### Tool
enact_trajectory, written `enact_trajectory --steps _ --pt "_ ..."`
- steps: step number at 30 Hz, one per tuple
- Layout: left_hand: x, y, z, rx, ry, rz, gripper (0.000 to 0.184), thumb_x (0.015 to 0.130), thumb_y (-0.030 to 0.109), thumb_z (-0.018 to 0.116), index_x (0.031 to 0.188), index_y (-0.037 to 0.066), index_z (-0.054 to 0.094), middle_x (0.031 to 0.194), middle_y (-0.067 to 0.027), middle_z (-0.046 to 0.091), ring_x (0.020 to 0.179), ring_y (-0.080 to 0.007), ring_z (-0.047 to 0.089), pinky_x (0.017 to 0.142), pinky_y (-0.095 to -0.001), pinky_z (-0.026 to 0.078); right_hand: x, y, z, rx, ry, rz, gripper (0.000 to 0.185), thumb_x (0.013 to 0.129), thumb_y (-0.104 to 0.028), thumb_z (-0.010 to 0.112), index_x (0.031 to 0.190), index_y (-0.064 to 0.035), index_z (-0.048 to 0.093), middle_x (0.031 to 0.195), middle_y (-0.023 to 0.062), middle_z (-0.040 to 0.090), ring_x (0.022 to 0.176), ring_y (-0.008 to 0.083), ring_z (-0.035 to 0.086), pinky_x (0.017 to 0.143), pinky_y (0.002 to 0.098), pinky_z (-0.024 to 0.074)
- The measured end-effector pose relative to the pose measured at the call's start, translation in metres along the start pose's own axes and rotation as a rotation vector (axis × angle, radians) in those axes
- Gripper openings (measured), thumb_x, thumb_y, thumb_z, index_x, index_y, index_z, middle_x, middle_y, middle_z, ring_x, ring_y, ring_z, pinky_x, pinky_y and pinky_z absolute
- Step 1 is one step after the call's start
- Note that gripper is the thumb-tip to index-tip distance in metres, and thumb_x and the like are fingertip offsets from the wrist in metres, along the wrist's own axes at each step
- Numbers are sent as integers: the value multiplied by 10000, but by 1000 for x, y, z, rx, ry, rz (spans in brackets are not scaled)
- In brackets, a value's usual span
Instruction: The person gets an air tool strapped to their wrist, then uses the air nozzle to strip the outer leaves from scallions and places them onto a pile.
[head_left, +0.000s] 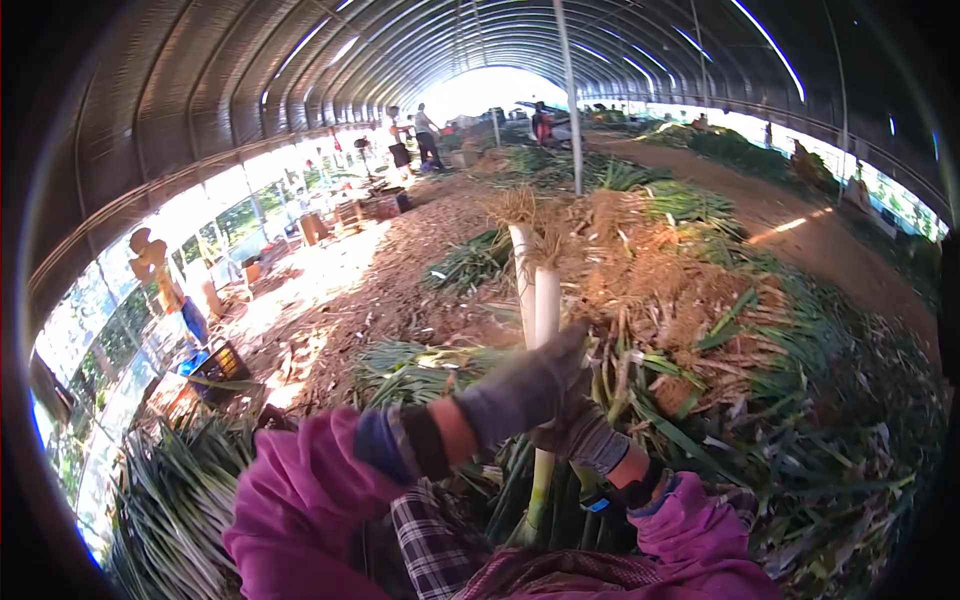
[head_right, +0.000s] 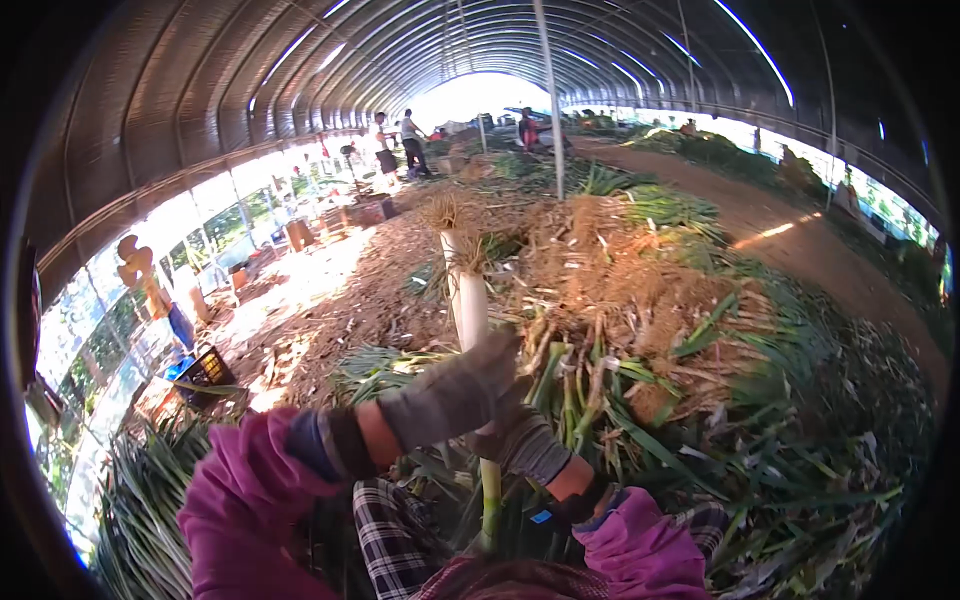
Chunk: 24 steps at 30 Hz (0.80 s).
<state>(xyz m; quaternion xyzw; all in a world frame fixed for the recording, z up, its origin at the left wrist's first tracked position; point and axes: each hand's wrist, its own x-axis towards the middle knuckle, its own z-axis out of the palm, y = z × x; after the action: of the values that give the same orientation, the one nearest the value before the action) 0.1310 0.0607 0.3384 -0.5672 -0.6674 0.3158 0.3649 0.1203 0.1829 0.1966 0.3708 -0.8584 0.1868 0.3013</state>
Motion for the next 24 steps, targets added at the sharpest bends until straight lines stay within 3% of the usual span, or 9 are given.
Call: enact_trajectory --steps 2,4,7,9,10,13,16,19,24 --pt "-3 -16 7 50 -312 67 135 702 141 516 769 56 597 669 -62 573 667 -246 593 1074 -446 244 15 -27 -24 193 102 140 463 756 -346 629 1096 -52 519 1025 135 563 969 305 540 813 404 456" --pt "-21 -41 1 278 -80 -74 118 706 109 543 610 43 522 532 -37 518 444 -178 524 696 -398 525 23 -50 -42 182 309 245 465 757 -332 636 1099 -41 515 1039 144 560 988 307 532 832 401 451" --pt "-38 -86 17 1368 67 -206 182 786 82 504 610 35 502 504 -55 515 437 -169 539 425 -285 481 14 -91 -48 260 508 -7 607 705 -201 722 1205 -26 426 1148 172 516 1084 327 495 908 400 418" --pt "-56 -114 -11 1419 -34 -195 139 771 127 557 646 74 528 548 -44 533 514 -175 575 478 -293 480 3 -106 -28 622 345 -85 626 728 -208 712 1243 -33 402 1208 178 485 1121 325 474 948 409 391" --pt "-60 -123 -29 578 -149 -318 99 742 164 580 660 118 548 629 -31 540 609 -175 574 583 -328 462 5 -117 -15 797 233 -4 613 752 -240 696 1250 -41 399 1229 178 474 1135 323 465 966 411 377" --pt "-81 -97 -73 228 -111 -558 57 717 175 570 668 147 564 683 -19 528 625 -159 535 621 -332 424 11 -83 42 1458 339 360 640 801 -472 571 1270 -69 402 1262 157 459 1160 316 445 989 459 343" --pt "-108 -33 -78 76 -292 -713 53 715 192 573 710 140 570 680 -14 530 610 -146 533 611 -328 420 16 -16 31 2261 910 304 737 817 -676 345 1275 -104 427 1253 135 477 1152 301 457 955 487 368" --pt "-141 45 -52 -413 -388 -856 161 723 202 555 842 93 554 700 -63 544 654 -227 568 618 -376 439 -43 66 66 2136 935 132 654 826 -609 423 1236 -101 471 1234 115 504 1133 303 471 965 468 372" --pt "-215 201 10 -1077 -436 -1163 336 782 222 520 1100 116 536 815 -135 572 751 -310 586 654 -415 459 -26 47 69 1953 767 418 566 856 -506 465 1245 -95 455 1220 108 511 1108 252 492 942 422 405"
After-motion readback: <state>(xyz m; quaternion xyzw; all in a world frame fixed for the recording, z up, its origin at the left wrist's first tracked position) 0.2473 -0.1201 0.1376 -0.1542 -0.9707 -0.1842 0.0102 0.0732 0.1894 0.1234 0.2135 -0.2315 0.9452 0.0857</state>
